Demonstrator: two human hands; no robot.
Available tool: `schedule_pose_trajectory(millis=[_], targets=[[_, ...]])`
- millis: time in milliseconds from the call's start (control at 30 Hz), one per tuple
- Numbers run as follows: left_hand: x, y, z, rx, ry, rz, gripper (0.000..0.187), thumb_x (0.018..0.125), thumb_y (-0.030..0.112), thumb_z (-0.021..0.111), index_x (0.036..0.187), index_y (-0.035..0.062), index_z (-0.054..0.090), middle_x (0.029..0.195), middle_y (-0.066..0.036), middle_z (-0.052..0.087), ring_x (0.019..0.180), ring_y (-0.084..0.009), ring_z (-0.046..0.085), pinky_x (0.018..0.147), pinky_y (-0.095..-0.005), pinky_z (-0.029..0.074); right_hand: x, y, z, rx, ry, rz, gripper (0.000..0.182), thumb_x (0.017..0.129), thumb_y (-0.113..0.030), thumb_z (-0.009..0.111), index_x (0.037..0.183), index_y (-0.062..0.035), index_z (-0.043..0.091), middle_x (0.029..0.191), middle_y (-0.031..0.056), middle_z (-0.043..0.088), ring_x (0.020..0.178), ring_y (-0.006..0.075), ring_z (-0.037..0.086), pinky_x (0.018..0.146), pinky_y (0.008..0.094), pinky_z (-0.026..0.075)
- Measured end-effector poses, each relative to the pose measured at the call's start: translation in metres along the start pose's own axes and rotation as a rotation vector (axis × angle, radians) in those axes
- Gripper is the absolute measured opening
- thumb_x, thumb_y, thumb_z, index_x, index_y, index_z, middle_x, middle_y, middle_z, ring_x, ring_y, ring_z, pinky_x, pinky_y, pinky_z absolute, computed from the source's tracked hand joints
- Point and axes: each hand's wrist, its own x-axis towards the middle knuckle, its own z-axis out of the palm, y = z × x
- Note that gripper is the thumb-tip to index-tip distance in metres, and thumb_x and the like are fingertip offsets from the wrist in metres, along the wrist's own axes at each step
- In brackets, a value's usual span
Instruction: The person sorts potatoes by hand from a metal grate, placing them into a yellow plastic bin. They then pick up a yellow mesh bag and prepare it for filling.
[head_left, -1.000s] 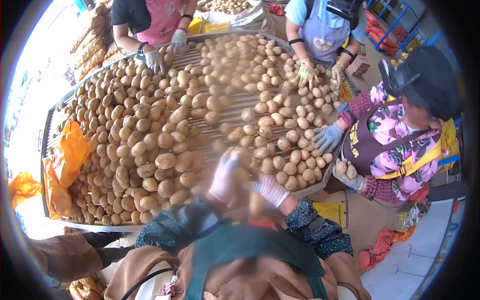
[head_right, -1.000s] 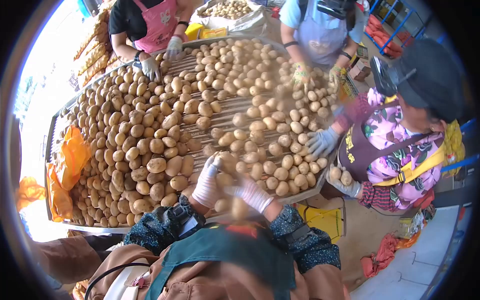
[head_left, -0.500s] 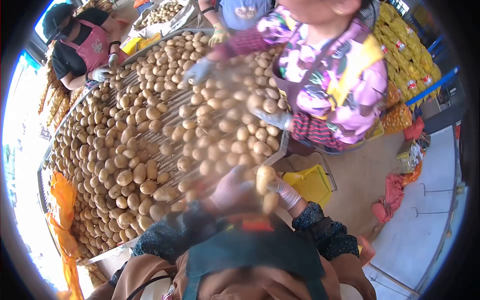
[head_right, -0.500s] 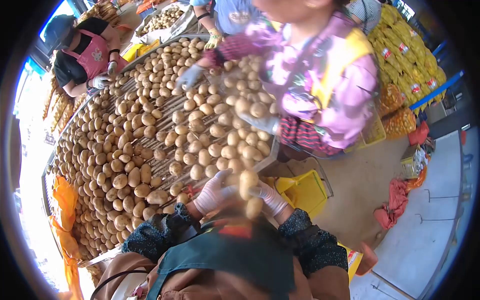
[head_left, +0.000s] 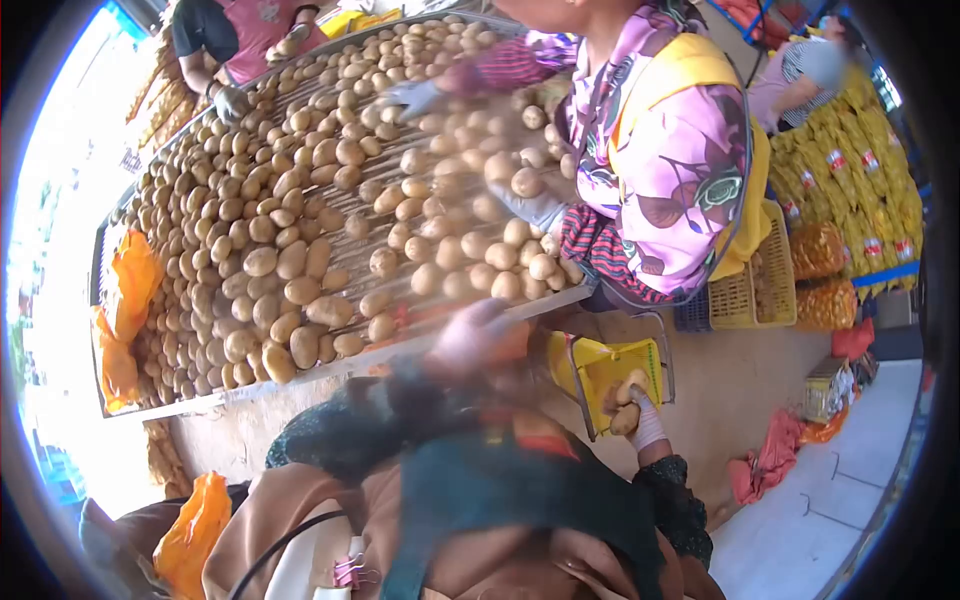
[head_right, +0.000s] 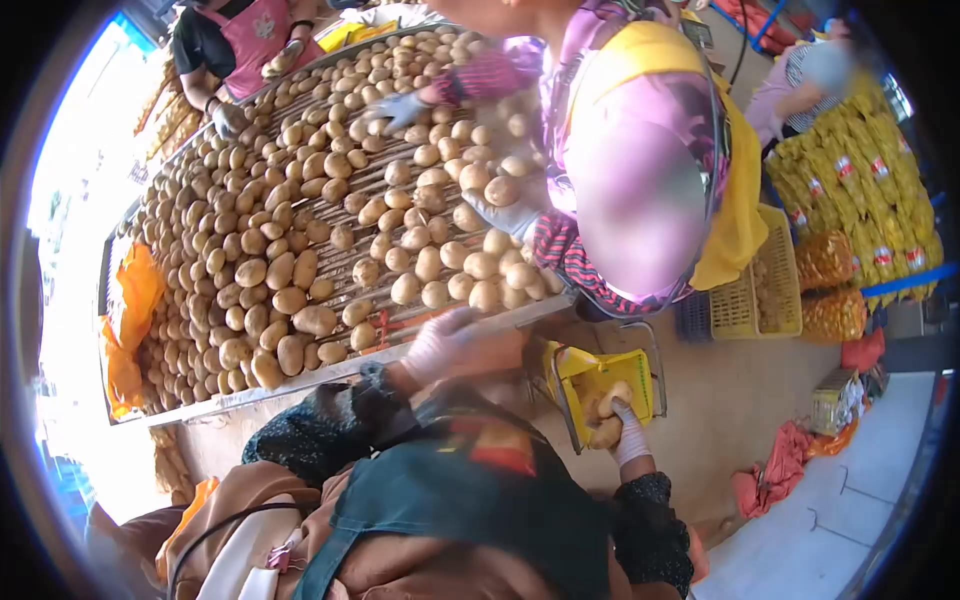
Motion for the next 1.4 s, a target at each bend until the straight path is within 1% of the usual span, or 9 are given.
schedule_pose_trajectory(millis=[133,233,367,567,667,900,967,1033,1400], targets=[[-0.035,0.013,-0.069,0.889,0.454,0.235,0.037,0.093,0.007,0.066,0.128,-0.0026,0.06,0.108,-0.009,0.069,0.101,-0.014,0.062,0.089,-0.0284,0.052,-0.004,-0.027,0.03,-0.295,0.592,0.274,0.059,0.085,-0.038,0.076,0.131,-0.0089,0.055,0.119,0.0116,0.063,0.11,0.0303,0.061,0.096,0.0444,0.051],[-0.056,0.029,-0.084,0.732,0.53,0.238,0.033,0.094,0.008,0.066,0.126,-0.0006,0.062,0.106,-0.008,0.069,0.096,-0.0129,0.064,0.086,-0.0278,0.053,0.012,-0.024,0.057,-1.444,0.548,-0.657,0.051,0.084,-0.031,0.075,0.126,-0.005,0.058,0.117,0.0178,0.065,0.106,0.0327,0.063,0.089,0.0427,0.053],[-0.041,0.028,-0.102,1.094,0.522,0.412,0.036,0.086,0.006,0.068,0.121,0.0032,0.064,0.11,-0.012,0.068,0.1,-0.0261,0.065,0.088,-0.0373,0.053,-0.001,-0.062,0.211,-1.169,-0.016,-0.911,0.028,0.088,-0.017,0.069,0.111,-0.0022,0.066,0.106,0.0196,0.068,0.095,0.0361,0.067,0.085,0.0416,0.053],[0.008,0.076,-0.082,1.707,0.318,0.435,0.04,0.084,0.02,0.064,0.122,0.0074,0.06,0.125,-0.014,0.06,0.108,-0.0385,0.059,0.089,-0.048,0.051,0.078,-0.085,0.313,-1.987,0.137,-0.741,0.04,0.087,-0.028,0.068,0.119,-0.0067,0.059,0.11,0.0192,0.066,0.1,0.0381,0.064,0.087,0.0486,0.051],[0.036,0.082,-0.092,1.889,0.212,0.242,0.051,0.085,0.019,0.063,0.134,0.0088,0.052,0.125,-0.013,0.057,0.104,-0.0336,0.063,0.081,-0.0449,0.053,0.122,-0.095,0.298,-1.844,0.293,-1.299,0.04,0.089,-0.033,0.066,0.118,-0.0074,0.058,0.11,0.0201,0.066,0.102,0.0407,0.063,0.09,0.0503,0.049],[0.072,0.095,-0.08,1.962,0.013,-0.061,0.06,0.081,0.02,0.073,0.137,0.0109,0.051,0.119,-0.017,0.059,0.093,-0.029,0.068,0.075,-0.0395,0.056,0.111,-0.093,0.333,-1.37,0.43,-0.834,0.033,0.09,-0.026,0.063,0.115,-0.0045,0.06,0.111,0.0259,0.065,0.104,0.0435,0.061,0.091,0.0511,0.049],[0.082,0.081,-0.091,1.953,-0.075,0.005,0.054,0.083,0.023,0.07,0.133,0.0112,0.054,0.121,-0.015,0.06,0.108,-0.03,0.064,0.079,-0.0411,0.057,0.093,-0.084,0.351,-1.307,0.295,-1.293,0.035,0.089,-0.024,0.061,0.12,-0.0067,0.062,0.113,0.0256,0.065,0.099,0.0428,0.063,0.085,0.0494,0.052],[0.076,0.095,-0.082,1.933,-0.055,0.044,0.051,0.083,0.026,0.069,0.129,0.0099,0.053,0.123,-0.016,0.058,0.112,-0.0334,0.063,0.081,-0.044,0.056,0.081,-0.073,0.369,-1.727,0.159,-0.861,0.021,0.088,-0.02,0.057,0.103,-0.0053,0.061,0.097,0.0221,0.064,0.092,0.0385,0.063,0.08,0.0509,0.051],[0.09,0.067,-0.11,1.607,0.192,0.084,0.031,0.088,0.028,0.065,0.11,0.0078,0.056,0.111,-0.026,0.06,0.102,-0.0409,0.065,0.082,-0.0532,0.054,0.133,-0.075,0.381,-1.772,0.027,-0.684,0.023,0.087,-0.028,0.061,0.09,-0.0073,0.07,0.092,0.0176,0.07,0.087,0.0377,0.067,0.077,0.0485,0.053]])
